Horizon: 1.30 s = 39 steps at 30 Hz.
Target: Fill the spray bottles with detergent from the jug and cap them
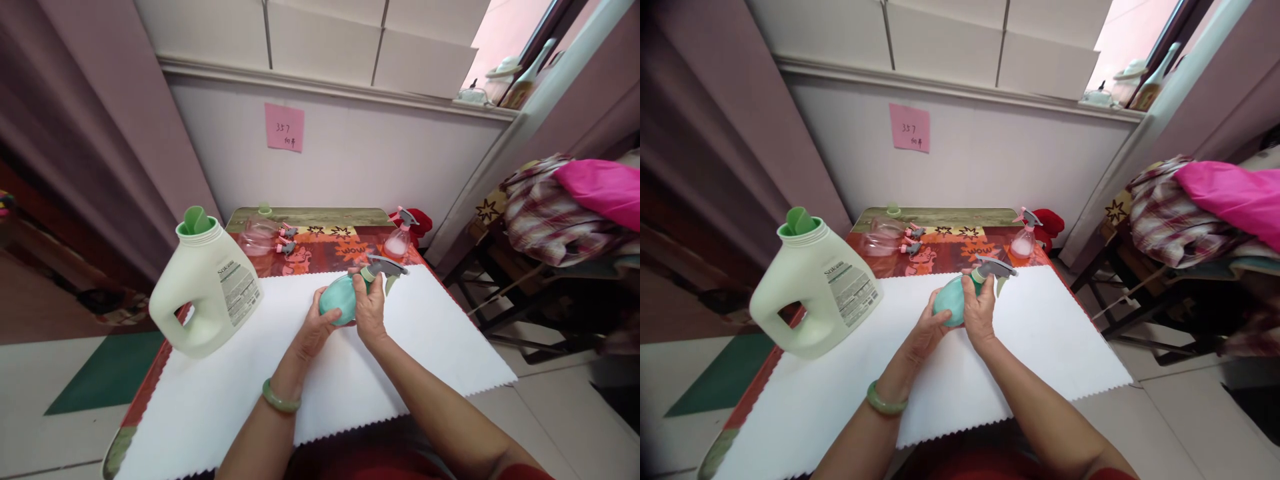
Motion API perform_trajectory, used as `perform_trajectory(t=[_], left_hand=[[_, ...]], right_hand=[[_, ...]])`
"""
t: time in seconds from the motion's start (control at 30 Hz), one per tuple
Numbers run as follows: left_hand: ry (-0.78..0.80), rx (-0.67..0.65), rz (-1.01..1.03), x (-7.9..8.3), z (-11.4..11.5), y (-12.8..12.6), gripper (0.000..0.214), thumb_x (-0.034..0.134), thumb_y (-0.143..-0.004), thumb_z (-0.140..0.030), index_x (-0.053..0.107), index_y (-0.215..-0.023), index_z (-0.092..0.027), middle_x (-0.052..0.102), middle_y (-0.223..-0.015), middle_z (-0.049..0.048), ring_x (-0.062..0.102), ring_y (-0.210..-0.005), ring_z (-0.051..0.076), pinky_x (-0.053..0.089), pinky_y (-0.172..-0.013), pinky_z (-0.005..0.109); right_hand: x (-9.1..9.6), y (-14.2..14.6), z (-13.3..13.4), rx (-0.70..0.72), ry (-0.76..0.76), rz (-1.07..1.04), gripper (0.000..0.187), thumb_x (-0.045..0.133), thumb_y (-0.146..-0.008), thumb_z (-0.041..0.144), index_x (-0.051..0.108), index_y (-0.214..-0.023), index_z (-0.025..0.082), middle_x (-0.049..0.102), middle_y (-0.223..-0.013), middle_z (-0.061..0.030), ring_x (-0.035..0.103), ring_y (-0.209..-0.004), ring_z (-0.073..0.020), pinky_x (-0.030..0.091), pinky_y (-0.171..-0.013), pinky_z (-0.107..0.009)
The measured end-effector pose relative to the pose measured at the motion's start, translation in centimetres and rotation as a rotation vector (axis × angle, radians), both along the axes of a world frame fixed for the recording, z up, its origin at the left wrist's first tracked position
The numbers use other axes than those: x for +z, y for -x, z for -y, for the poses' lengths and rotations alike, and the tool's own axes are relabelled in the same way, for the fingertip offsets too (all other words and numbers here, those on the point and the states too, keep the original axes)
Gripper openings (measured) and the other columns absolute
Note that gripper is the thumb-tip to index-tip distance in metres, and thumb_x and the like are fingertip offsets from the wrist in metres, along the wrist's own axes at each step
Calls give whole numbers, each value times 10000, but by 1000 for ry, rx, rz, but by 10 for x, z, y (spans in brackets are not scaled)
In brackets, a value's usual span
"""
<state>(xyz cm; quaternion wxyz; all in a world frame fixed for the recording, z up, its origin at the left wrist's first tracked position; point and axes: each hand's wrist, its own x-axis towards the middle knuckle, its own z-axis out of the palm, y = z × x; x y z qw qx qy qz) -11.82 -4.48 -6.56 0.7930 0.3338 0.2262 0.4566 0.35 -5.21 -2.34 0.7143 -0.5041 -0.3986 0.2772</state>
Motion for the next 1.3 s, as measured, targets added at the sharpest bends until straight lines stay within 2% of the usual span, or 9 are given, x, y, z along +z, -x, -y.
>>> perform_trajectory(t=[0.2,0.33,0.5,0.67,0.77,0.93,1.0,1.17,1.3], left_hand=[[-18,-36,-4,6,2,3,666,847,-740,-319,491,-1297,-237,614,-1319,139,703,-1026,327,594,-876,534],[-31,-35,-34,9,3,4,706,845,-730,-344,461,-1310,-225,655,-1217,132,729,-918,304,594,-812,466],[-23,-5,-43,10,3,4,736,877,-692,-322,464,-1296,-235,621,-1263,134,711,-959,295,588,-819,463],[-23,11,-34,7,3,2,700,887,-689,-290,469,-1249,-243,576,-1313,127,674,-1033,298,597,-814,476],[-22,6,-27,6,2,2,674,877,-699,-280,477,-1241,-240,585,-1295,125,675,-1022,299,601,-798,474],[-19,-3,0,4,1,4,626,831,-743,-279,494,-1268,-234,641,-1221,117,714,-932,291,591,-815,481],[-21,-3,6,3,1,5,629,825,-746,-271,495,-1279,-236,655,-1200,107,721,-917,286,590,-825,478],[-30,-12,20,2,2,5,626,819,-752,-268,507,-1294,-239,659,-1217,110,722,-916,280,592,-820,468],[-35,-1,10,2,2,3,622,846,-723,-257,538,-1263,-232,670,-1149,91,703,-862,245,574,-695,369]], right_hand=[[10,-7,6,166,-48,-47,495,431,-994,615,698,-1172,238,730,-1202,-64,640,-1156,-231,450,-1066,-409],[13,-8,3,193,-39,-152,436,568,-950,575,716,-1150,216,765,-1154,-73,670,-1129,-239,474,-1039,-397],[16,-2,-2,113,14,-266,415,720,-825,566,692,-1038,211,775,-1075,-57,698,-982,-218,525,-903,-356],[20,5,-7,2,80,-408,507,862,-669,503,623,-1009,212,746,-1047,-37,678,-957,-185,523,-893,-321],[20,4,-6,-9,133,-380,562,877,-644,519,624,-1033,203,730,-1038,-38,668,-941,-188,529,-877,-323],[23,0,4,220,49,-239,516,648,-841,670,684,-1085,217,732,-1133,-70,670,-1025,-225,538,-898,-362],[25,0,6,249,18,-243,509,565,-897,670,701,-1099,223,733,-1174,-74,667,-1086,-237,533,-922,-375],[27,5,4,153,54,-298,456,715,-813,592,698,-1056,206,754,-1118,-72,680,-958,-217,547,-827,-347],[22,7,-1,26,105,-271,466,787,-746,554,684,-1023,192,742,-1045,-60,674,-891,-194,555,-817,-335]])
